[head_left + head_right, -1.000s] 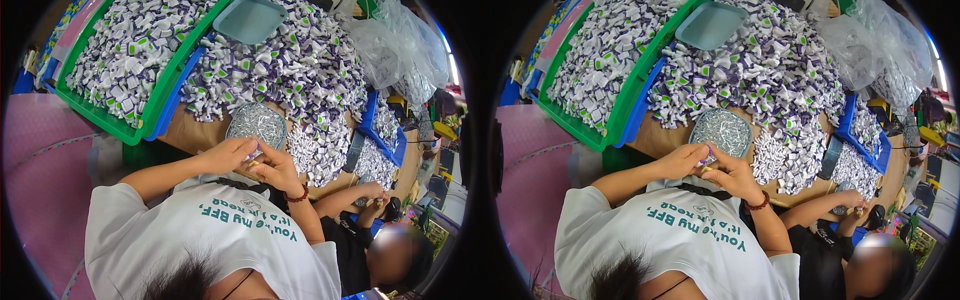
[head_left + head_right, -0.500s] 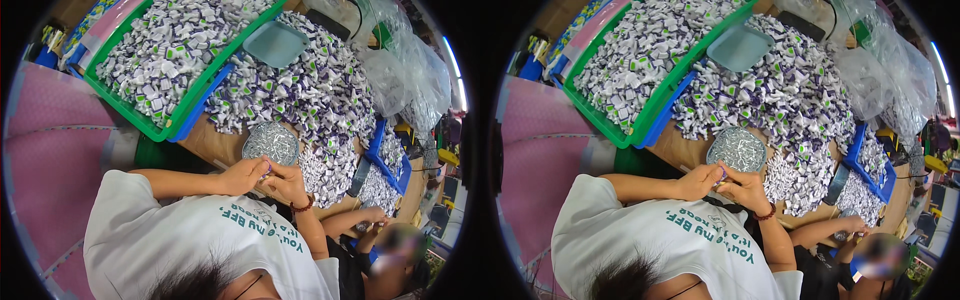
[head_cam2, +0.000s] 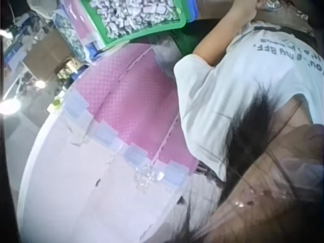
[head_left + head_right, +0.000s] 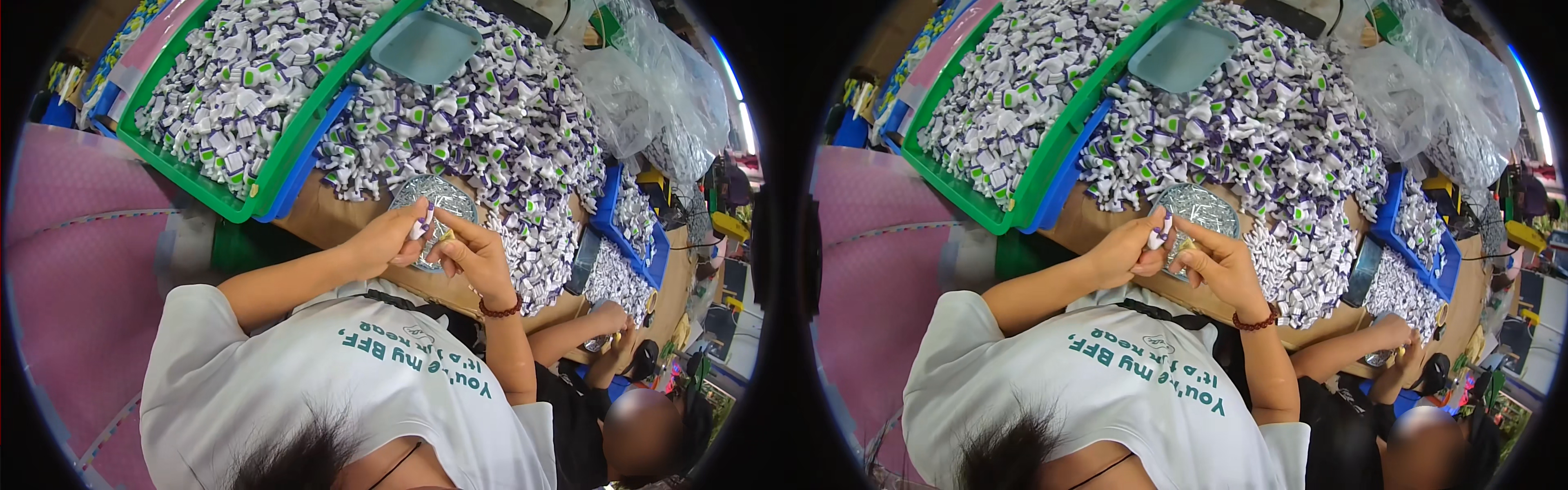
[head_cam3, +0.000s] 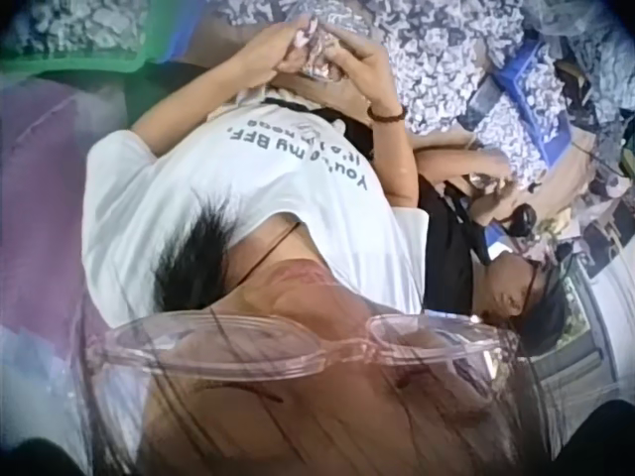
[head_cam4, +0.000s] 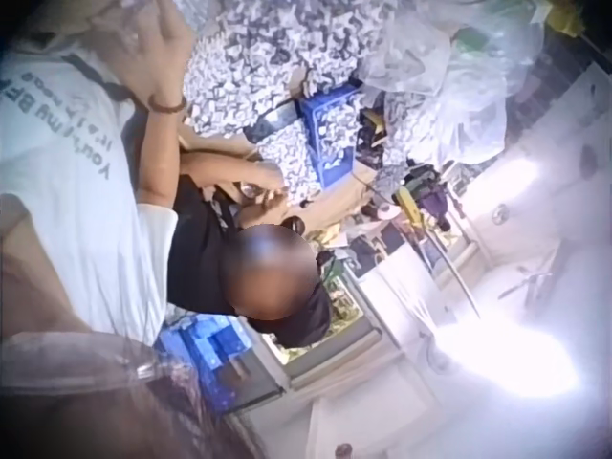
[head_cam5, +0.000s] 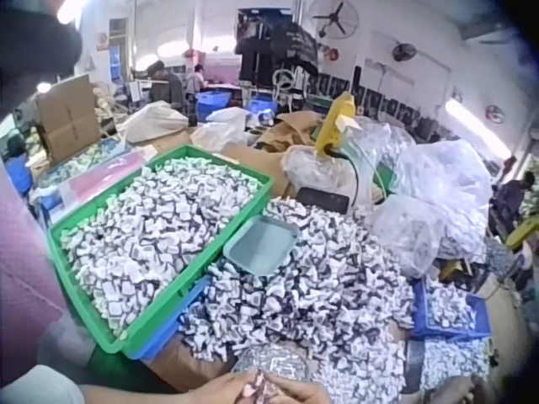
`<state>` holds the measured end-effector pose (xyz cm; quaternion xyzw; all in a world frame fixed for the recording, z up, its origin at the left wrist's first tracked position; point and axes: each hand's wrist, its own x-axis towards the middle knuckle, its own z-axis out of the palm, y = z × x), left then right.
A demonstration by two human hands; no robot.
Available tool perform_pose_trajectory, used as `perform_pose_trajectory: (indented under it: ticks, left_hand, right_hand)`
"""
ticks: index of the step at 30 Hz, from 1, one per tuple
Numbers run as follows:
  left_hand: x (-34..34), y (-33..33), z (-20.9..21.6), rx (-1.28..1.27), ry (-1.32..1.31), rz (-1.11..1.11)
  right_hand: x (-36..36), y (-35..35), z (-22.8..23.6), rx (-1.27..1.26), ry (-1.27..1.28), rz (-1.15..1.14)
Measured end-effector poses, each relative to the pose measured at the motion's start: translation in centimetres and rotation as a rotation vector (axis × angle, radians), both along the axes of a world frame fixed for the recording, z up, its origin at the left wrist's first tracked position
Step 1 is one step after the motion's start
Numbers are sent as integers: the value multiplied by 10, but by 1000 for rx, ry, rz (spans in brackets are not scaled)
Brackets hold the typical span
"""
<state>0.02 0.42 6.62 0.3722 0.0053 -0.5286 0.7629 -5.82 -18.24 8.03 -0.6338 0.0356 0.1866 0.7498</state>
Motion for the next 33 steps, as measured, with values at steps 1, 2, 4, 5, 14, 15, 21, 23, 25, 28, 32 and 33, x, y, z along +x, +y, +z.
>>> perform_pose_trajectory:
  ticks: [1, 2, 4, 5, 14, 15, 21, 23, 25, 28, 32, 33]
  left_hand:
    - [0, 1, 2, 18, -43, -11]
    - [0, 1, 3, 39, -73, -27]
    - [-1, 1, 7, 79, -133, -60]
    - [-3, 1, 9, 121, -188, -67]
    - [-16, 7, 27, 219, -437, -149]
    - [-19, 9, 24, 278, -560, -147]
    - [-31, 7, 11, 261, -660, 89]
    - [-34, 8, 6, 258, -549, 130]
    - [-32, 7, 1, 251, -469, 154]
    - [-17, 3, 4, 229, -420, 117]
    - [-4, 4, 15, 309, -642, -42]
    - [-2, 6, 23, 368, -739, -79]
  right_hand:
    - [-1, 0, 3, -23, -28, 27]
    - [-3, 1, 5, -29, -26, 33]
    - [-8, 8, 8, -41, -23, 43]
    - [-9, 10, 9, -32, -15, 53]
    - [-16, 12, 12, -172, -102, 95]
    - [-17, 14, 11, -201, -122, 78]
    - [-19, 24, -9, -176, -182, 7]
    - [-17, 28, -14, -87, -157, -11]
    - [-14, 29, -18, -22, -117, -15]
    - [-6, 25, -19, 23, -46, -20]
    - [1, 6, 5, -23, -81, -65]
    - [-1, -1, 7, -33, -144, -108]
